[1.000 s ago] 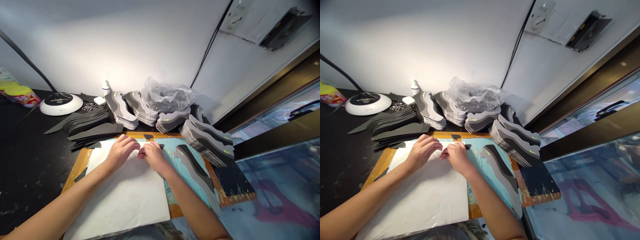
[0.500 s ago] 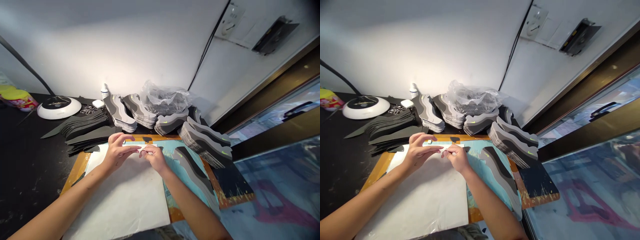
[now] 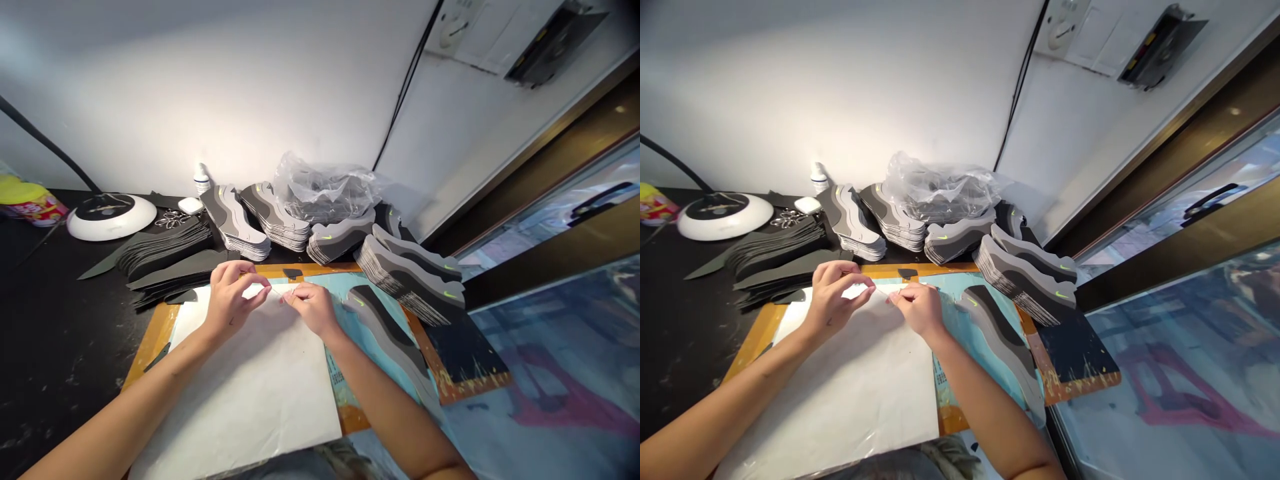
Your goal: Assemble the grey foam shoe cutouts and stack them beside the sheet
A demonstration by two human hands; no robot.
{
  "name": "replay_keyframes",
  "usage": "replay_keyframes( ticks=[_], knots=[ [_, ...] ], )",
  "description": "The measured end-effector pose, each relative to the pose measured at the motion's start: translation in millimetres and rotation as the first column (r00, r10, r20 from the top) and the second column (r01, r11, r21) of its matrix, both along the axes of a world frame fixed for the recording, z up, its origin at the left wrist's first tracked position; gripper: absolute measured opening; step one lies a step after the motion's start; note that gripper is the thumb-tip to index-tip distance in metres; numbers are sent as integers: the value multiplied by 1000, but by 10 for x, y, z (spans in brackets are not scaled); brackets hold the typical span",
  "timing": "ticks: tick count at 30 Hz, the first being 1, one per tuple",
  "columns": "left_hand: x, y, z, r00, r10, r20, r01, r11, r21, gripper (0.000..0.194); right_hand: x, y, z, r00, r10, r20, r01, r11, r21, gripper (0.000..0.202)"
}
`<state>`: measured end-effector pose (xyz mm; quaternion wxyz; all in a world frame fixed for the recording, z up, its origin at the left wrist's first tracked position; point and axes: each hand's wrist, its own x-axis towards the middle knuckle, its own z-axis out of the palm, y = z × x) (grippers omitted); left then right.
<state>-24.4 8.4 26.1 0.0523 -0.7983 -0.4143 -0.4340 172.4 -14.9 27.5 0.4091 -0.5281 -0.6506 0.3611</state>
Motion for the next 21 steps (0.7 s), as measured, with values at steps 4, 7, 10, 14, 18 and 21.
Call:
replay_keyframes(
  ticks=[4, 7, 10, 14, 18, 21],
  knots=[
    [-37, 25, 62, 989, 88, 116, -86, 996, -17, 13, 10, 13, -2, 1000, -1, 21, 1, 1000, 24, 21],
    [-6, -17, 73, 990, 57, 129, -54, 998, -27, 13, -1, 32, -21, 996, -13, -85, 11, 1000, -19, 27],
    [69, -108, 36, 996, -67, 62, 67, 998, 8, 7, -10, 49, -23, 961, -32, -276, -11, 988, -153, 38],
    [118, -167, -4, 992, -108, 70, 105, 994, 42, 5, -4, 40, 33, 892, -54, -449, -77, 960, -269, 37],
    [98, -131, 18, 982, -83, 169, 94, 994, -55, 5, -8, 18, 63, 874, 15, -487, -151, 958, -243, 28],
    [92, -117, 20, 960, -162, 228, 210, 956, -207, 9, -12, 22, 38, 870, 5, -494, -122, 971, -204, 18]
  ],
)
